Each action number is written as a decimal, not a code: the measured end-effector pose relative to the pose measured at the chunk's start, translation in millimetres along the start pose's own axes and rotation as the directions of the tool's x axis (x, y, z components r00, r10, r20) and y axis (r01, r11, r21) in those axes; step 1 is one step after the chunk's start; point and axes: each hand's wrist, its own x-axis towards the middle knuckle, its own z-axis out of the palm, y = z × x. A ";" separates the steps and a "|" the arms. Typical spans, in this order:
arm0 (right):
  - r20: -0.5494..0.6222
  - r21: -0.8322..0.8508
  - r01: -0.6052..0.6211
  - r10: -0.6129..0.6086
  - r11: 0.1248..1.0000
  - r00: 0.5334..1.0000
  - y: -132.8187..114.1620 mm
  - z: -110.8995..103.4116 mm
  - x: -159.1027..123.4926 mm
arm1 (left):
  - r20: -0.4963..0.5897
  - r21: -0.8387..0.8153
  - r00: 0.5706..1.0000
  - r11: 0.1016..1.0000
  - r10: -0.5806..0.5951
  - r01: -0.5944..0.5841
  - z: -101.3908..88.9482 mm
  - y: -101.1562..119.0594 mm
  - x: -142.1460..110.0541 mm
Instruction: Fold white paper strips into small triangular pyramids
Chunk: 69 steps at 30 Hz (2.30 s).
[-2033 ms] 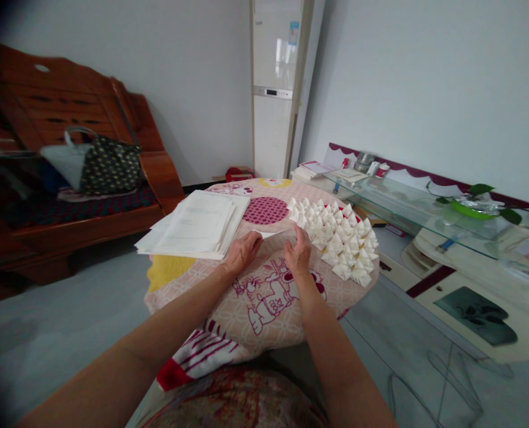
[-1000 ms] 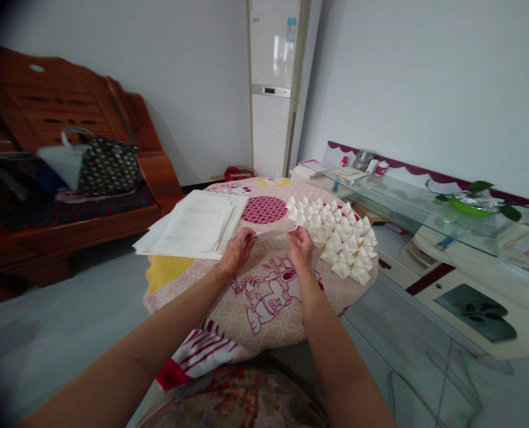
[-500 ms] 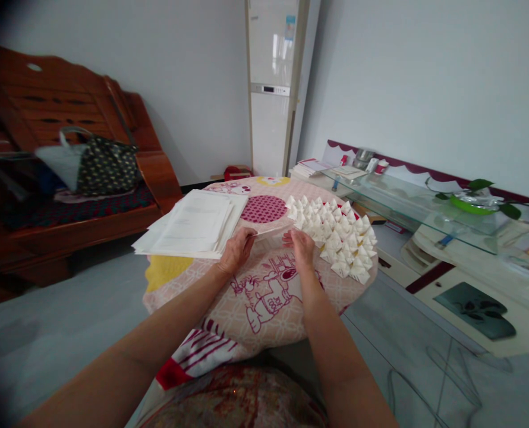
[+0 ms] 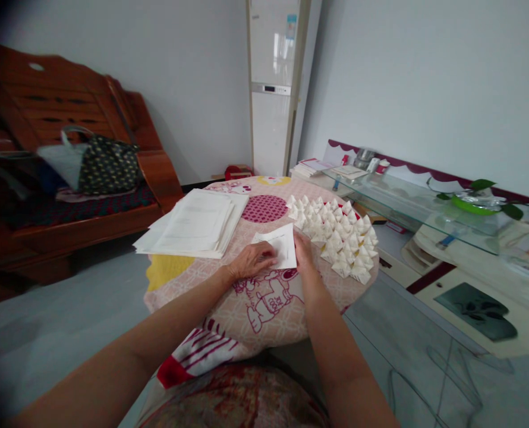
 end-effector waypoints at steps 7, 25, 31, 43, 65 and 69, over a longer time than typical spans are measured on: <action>0.164 -0.105 0.071 -0.053 0.992 0.985 -5.9 3.7 -11.5 | -0.073 -0.477 0.931 0.833 -0.357 0.282 5.6 -2.6 20.6; 0.224 -0.195 0.051 -0.006 0.980 0.974 -5.0 2.3 -11.0 | 0.011 -0.729 0.859 0.584 -0.512 0.357 4.4 -6.3 15.7; 0.148 -0.222 0.117 -0.085 0.968 0.985 6.1 -2.3 -4.4 | 0.002 -0.795 0.820 0.496 -0.573 0.349 2.0 -4.9 13.5; 0.329 -0.515 0.610 -0.519 0.602 0.789 -4.1 4.9 -11.1 | -0.015 -0.717 0.871 0.612 -0.491 0.333 -1.0 -4.7 11.1; 0.393 -0.499 0.600 -0.454 0.626 0.800 5.8 10.2 -11.2 | 0.031 -0.799 0.865 0.508 -0.500 0.322 -2.2 -1.2 12.1; 0.407 -0.498 0.639 -0.493 0.586 0.769 2.5 10.8 -12.9 | 0.030 -0.800 0.839 0.491 -0.543 0.345 -1.7 -1.6 12.4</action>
